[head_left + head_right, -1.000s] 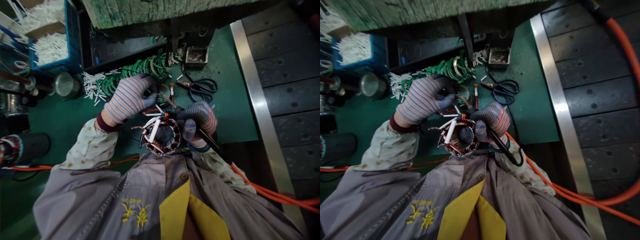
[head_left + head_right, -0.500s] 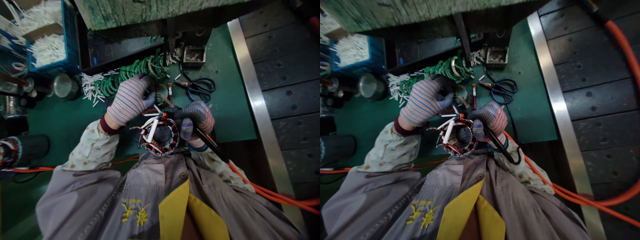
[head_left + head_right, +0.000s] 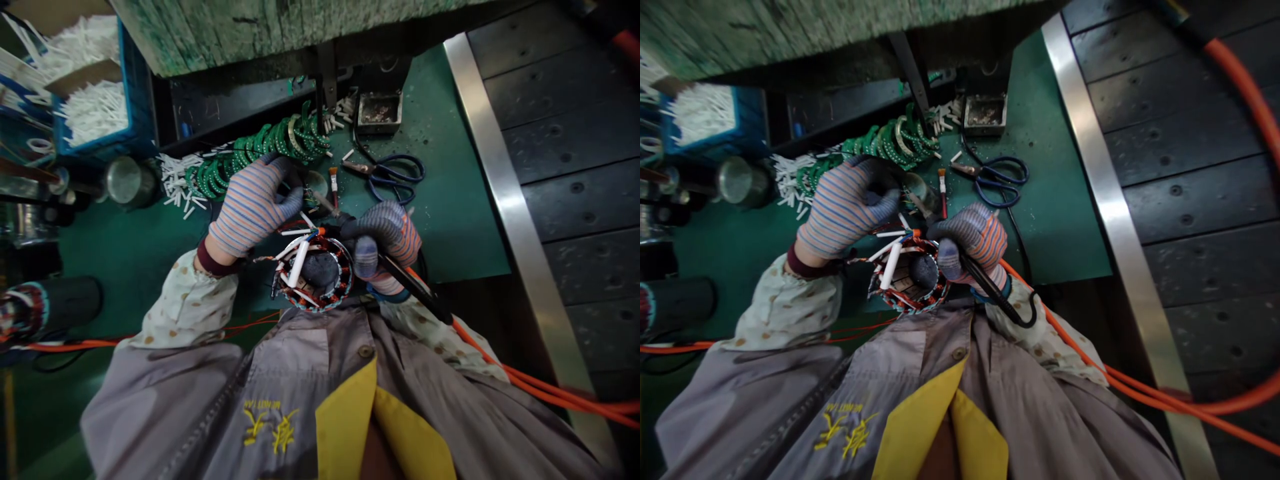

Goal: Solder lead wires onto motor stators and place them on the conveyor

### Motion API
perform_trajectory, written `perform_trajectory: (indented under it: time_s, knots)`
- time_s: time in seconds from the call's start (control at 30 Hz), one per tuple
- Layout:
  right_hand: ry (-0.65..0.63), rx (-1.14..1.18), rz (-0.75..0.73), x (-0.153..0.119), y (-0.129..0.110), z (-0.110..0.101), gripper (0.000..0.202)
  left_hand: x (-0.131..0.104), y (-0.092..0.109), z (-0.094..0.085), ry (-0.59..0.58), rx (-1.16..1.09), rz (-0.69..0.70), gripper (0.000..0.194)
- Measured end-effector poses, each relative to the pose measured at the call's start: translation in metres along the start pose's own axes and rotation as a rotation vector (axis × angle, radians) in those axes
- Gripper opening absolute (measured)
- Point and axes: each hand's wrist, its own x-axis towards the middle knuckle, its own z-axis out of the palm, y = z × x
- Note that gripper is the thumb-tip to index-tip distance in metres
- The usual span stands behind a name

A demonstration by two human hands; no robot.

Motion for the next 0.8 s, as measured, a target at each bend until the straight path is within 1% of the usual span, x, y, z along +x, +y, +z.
perform_trajectory:
  time_s: [0.07,0.13,0.27,0.4,0.5,0.6,0.7,0.8]
  knots:
    - [0.09,-0.007,0.03,0.005,-0.005,-0.005,0.03,0.001,-0.001,0.001,0.002,-0.03,-0.029,0.015]
    - [0.133,-0.007,0.045,0.007,-0.009,-0.01,0.027,0.001,0.0,0.002,0.01,-0.053,-0.055,0.012]
    - [0.083,-0.016,0.061,0.007,-0.012,-0.014,0.024,0.002,0.005,0.002,0.014,-0.059,-0.098,0.01]
    - [0.057,-0.031,0.081,0.008,-0.012,-0.011,0.023,0.0,0.01,0.002,0.017,-0.057,-0.138,0.013]
    - [0.102,0.034,0.044,0.007,-0.011,-0.008,0.025,-0.003,0.013,0.002,0.057,-0.017,-0.136,0.013]
    - [0.205,0.096,0.047,0.008,-0.009,-0.005,0.029,-0.007,0.015,0.002,0.079,-0.029,-0.118,0.013]
    - [0.267,0.107,0.105,0.011,-0.01,-0.003,0.031,-0.009,0.015,0.002,0.103,-0.09,-0.103,0.013]
    - [0.257,0.086,0.17,0.015,-0.013,-0.004,0.034,-0.008,0.013,0.004,0.119,-0.122,-0.096,0.016]
